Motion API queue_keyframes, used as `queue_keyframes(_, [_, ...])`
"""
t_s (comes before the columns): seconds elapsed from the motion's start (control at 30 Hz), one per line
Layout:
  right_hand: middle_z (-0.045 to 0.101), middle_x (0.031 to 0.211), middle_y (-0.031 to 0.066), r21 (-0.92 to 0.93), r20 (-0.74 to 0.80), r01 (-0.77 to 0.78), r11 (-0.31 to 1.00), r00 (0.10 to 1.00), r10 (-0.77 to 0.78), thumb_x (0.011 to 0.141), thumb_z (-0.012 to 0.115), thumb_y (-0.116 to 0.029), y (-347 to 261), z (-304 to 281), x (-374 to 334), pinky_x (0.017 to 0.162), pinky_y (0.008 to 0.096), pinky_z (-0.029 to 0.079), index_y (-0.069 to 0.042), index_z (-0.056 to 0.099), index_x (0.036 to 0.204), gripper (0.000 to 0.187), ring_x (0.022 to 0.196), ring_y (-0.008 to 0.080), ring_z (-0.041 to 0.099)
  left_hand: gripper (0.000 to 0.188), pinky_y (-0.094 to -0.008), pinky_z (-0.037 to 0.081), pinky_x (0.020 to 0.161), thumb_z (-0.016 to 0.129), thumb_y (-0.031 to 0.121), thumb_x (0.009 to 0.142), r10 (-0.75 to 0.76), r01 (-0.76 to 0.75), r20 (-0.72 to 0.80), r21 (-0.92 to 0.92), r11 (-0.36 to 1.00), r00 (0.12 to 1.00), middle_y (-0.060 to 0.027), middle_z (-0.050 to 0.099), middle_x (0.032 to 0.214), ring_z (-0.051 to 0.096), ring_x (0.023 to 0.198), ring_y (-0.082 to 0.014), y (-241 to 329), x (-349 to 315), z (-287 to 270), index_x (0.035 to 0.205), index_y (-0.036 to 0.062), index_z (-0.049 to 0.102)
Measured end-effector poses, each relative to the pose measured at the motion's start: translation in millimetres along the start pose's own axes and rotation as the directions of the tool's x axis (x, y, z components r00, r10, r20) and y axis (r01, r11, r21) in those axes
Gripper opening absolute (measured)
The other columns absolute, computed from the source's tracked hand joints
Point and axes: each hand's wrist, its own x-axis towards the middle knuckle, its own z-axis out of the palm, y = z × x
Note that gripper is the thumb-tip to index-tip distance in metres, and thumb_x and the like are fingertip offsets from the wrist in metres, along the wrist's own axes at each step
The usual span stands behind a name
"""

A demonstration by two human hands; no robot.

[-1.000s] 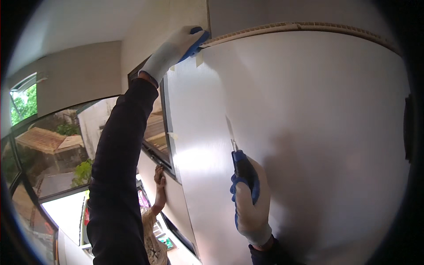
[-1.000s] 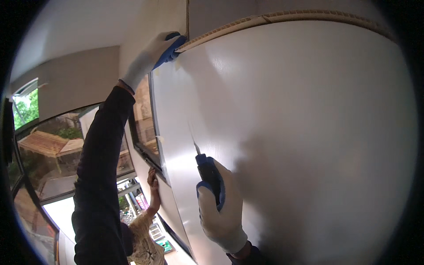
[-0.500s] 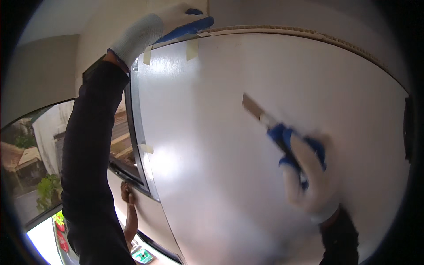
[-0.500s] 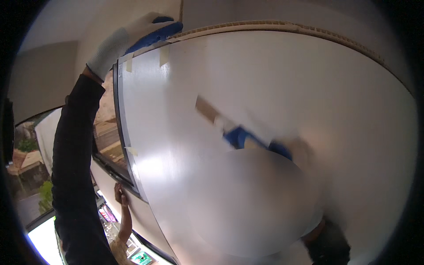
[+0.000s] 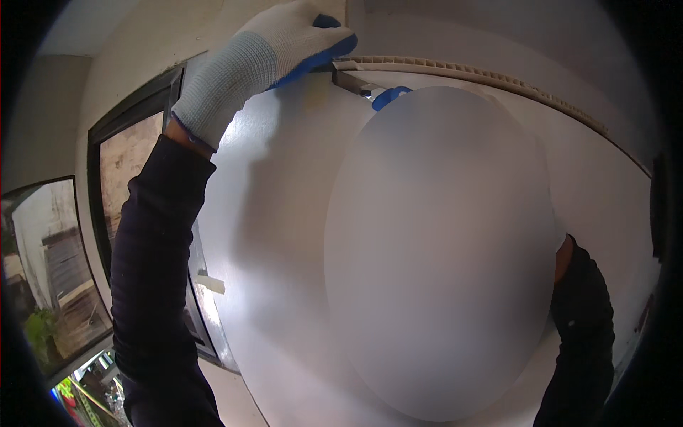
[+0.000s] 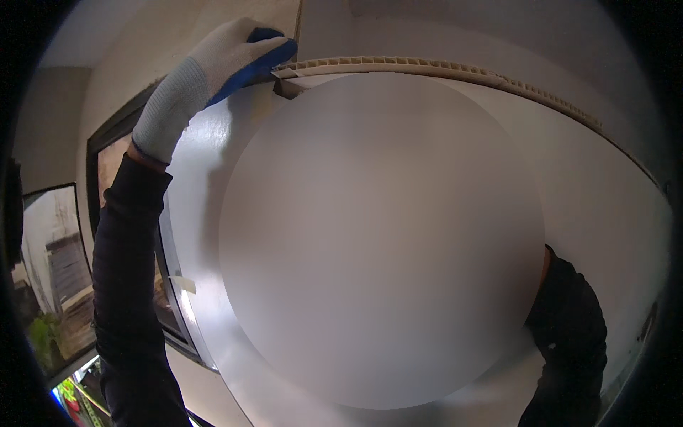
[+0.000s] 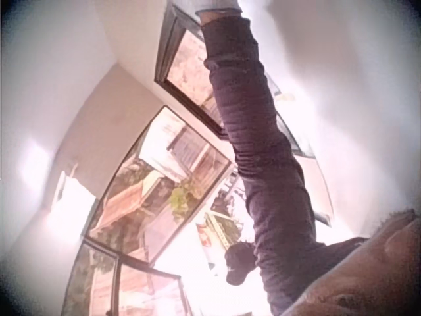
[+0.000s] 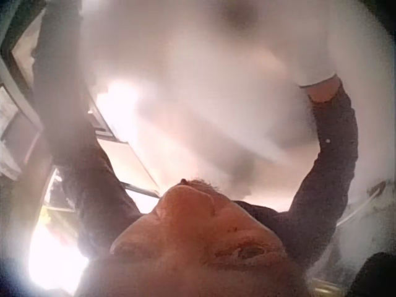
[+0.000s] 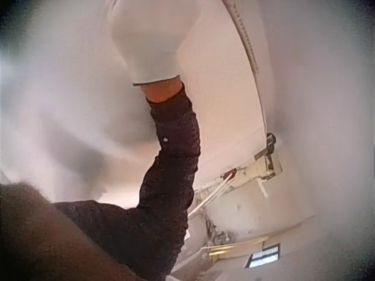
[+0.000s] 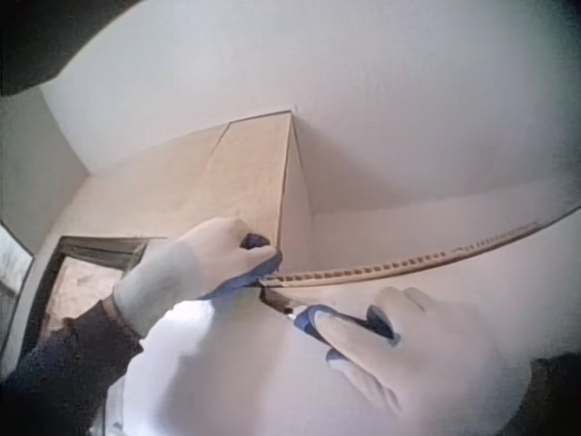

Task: The person trims a white PVC panel along the top edge using a utility knife while wearing gloves.

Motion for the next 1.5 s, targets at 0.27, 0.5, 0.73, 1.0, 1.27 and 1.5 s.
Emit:
queue_keyframes(0.27, [0.063, 0.102, 0.0125, -0.111, 0.051, 0.003, 0.994, 0.999, 0.003, 0.088, 0.078, -0.018, 1, 7, -1, 0.073, 0.0379, 0.054, -0.014, 0.069, 0.130, 0.043, 0.085, 0.0294, 0.062, 0.050, -0.0343, 0.056, 0.087, 0.066, 0.045, 0.097, -0.374, 0.554, 0.410, -0.649, 0.521, 0.832, -0.0185, 0.068, 0.111, 0.070, 0.097, -0.0288, 43, 7, -115, 0.125, 0.0039, 0.066])
queue_keyframes(0.5, [0.065, 0.097, 0.0134, -0.166, 0.017, 0.055, 0.985, 0.998, -0.053, 0.082, 0.082, -0.017, 5, 16, -1, 0.069, 0.0363, 0.054, -0.015, 0.072, 0.128, 0.046, 0.079, 0.0287, 0.063, 0.052, -0.0393, 0.052, 0.070, 0.062, 0.044, 0.095, -0.275, 0.495, 0.412, -0.697, 0.519, 0.869, -0.0207, 0.072, 0.081, 0.069, 0.072, -0.0296, 42, -1, -122, 0.101, -0.0073, 0.074])
queue_keyframes(0.73, [0.066, 0.102, 0.0147, -0.143, 0.027, 0.092, 0.985, 0.996, -0.089, 0.081, 0.082, -0.012, 15, 9, -6, 0.070, 0.0359, 0.055, -0.015, 0.073, 0.126, 0.046, 0.081, 0.0289, 0.065, 0.051, -0.0378, 0.052, 0.068, 0.063, 0.043, 0.094, -0.239, 0.429, 0.358, -0.793, 0.432, 0.903, -0.0179, 0.071, 0.079, 0.069, 0.070, -0.0252, 47, -8, -125, 0.100, -0.0070, 0.074])
queue_keyframes(1.0, [0.065, 0.103, 0.0144, -0.194, 0.101, 0.068, 0.979, 0.994, -0.049, 0.087, 0.079, -0.013, 25, 4, -14, 0.072, 0.0343, 0.055, -0.015, 0.072, 0.128, 0.042, 0.083, 0.0293, 0.066, 0.050, -0.0383, 0.049, 0.065, 0.063, 0.042, 0.094, -0.324, 0.433, 0.297, -0.729, 0.530, 0.898, -0.0169, 0.068, 0.073, 0.066, 0.066, -0.0240, 58, -9, -121, 0.096, -0.0063, 0.075])
queue_keyframes(1.27, [0.067, 0.103, 0.0142, -0.116, 0.093, 0.049, 0.992, 0.995, -0.039, 0.089, 0.078, -0.014, 26, -13, -16, 0.073, 0.0345, 0.056, -0.016, 0.071, 0.131, 0.042, 0.083, 0.0302, 0.066, 0.057, -0.0365, 0.055, 0.082, 0.064, 0.051, 0.095, -0.364, 0.535, 0.392, -0.648, 0.543, 0.845, -0.0192, 0.067, 0.103, 0.069, 0.090, -0.0292, 33, 6, -81, 0.120, 0.0005, 0.066])
queue_keyframes(1.5, [0.068, 0.097, 0.0126, -0.059, 0.009, 0.178, 0.982, 0.984, -0.178, 0.087, 0.080, -0.015, 25, 7, -5, 0.071, 0.0348, 0.056, -0.015, 0.071, 0.130, 0.043, 0.080, 0.0285, 0.066, 0.056, -0.0333, 0.053, 0.108, 0.061, 0.052, 0.100, -0.244, 0.259, 0.086, -0.370, 0.892, 0.966, -0.0147, 0.057, 0.142, 0.062, 0.127, -0.0316, 10, -14, -5, 0.146, 0.0208, 0.057])
